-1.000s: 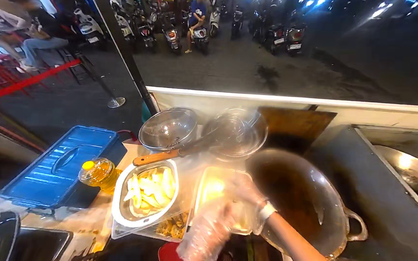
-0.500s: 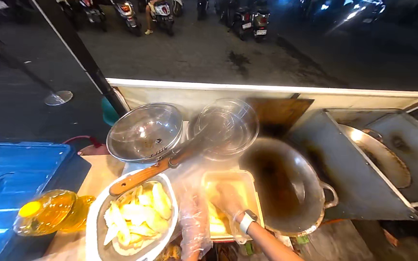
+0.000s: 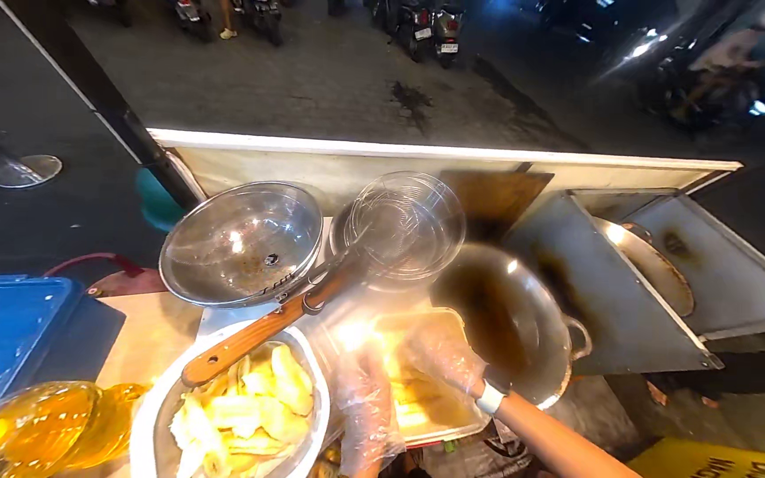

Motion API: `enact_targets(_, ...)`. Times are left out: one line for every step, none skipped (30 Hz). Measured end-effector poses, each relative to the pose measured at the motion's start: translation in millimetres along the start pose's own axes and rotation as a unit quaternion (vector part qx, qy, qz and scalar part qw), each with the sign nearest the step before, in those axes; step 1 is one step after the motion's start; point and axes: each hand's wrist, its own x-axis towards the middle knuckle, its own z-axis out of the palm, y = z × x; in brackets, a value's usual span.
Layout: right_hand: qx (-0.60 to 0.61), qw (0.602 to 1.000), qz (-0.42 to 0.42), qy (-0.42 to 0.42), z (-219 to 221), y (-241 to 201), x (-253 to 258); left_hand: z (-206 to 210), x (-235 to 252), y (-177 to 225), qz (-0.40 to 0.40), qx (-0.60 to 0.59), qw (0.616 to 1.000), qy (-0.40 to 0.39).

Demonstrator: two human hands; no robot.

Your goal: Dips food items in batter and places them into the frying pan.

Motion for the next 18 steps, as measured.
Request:
enact_targets(0.008,0.999,-0.032,0.007,1,7,2,0,0,0,-0.001,0.000,1.000,-0.001)
enact_targets(0.007,0.999,-0.052,0.003,3,15,5,-1,0,1,-0.001,0.001,1.000,-0.001)
enact_targets(-0.009,0.998,-0.058,-0.013,6,23,7,-2,0,1,-0.004,0.006,1.000,-0.004)
enact_targets(-0.035,0.998,-0.056,-0.024,9,30,8,-3,0,2,-0.008,0.014,1.000,-0.009)
enact_targets(-0.059,0.997,-0.044,-0.023,9,34,7,-4,0,3,-0.011,0.023,1.000,-0.011)
enact_targets(-0.074,0.997,-0.022,-0.009,6,33,2,-3,1,3,-0.012,0.030,0.999,-0.010)
enact_targets(-0.077,0.997,0.004,0.016,-1,27,-6,-2,1,2,-0.012,0.034,0.999,-0.008)
enact_targets(-0.075,0.996,0.026,0.051,-7,21,-14,-1,2,2,-0.011,0.038,0.999,-0.007)
enact_targets(-0.071,0.993,0.044,0.078,-10,16,-20,0,2,2,-0.009,0.043,0.999,-0.009)
enact_targets(-0.061,0.993,0.057,0.089,-10,12,-23,0,3,2,-0.009,0.048,0.999,-0.015)
enact_targets(-0.051,0.993,0.067,0.083,-5,9,-20,1,4,2,-0.011,0.053,0.998,-0.021)
enact_targets(-0.047,0.994,0.072,0.060,6,9,-12,1,5,4,-0.012,0.059,0.998,-0.026)
enact_targets(-0.047,0.996,0.063,0.030,21,12,2,0,5,6,-0.016,0.069,0.997,-0.034)
enact_targets(-0.049,0.998,0.032,0.000,39,19,15,-1,5,10,-0.024,0.079,0.996,-0.044)
enact_targets(-0.044,0.999,-0.009,-0.026,52,25,25,-2,5,12,-0.032,0.087,0.994,-0.054)
enact_targets(-0.041,0.997,-0.049,-0.041,56,28,29,-2,5,13,-0.037,0.094,0.993,-0.060)
enact_targets(-0.034,0.996,-0.071,-0.029,54,30,29,-3,6,14,-0.038,0.099,0.992,-0.063)
enact_targets(-0.030,0.997,-0.067,-0.003,47,29,26,-3,7,14,-0.040,0.103,0.992,-0.062)
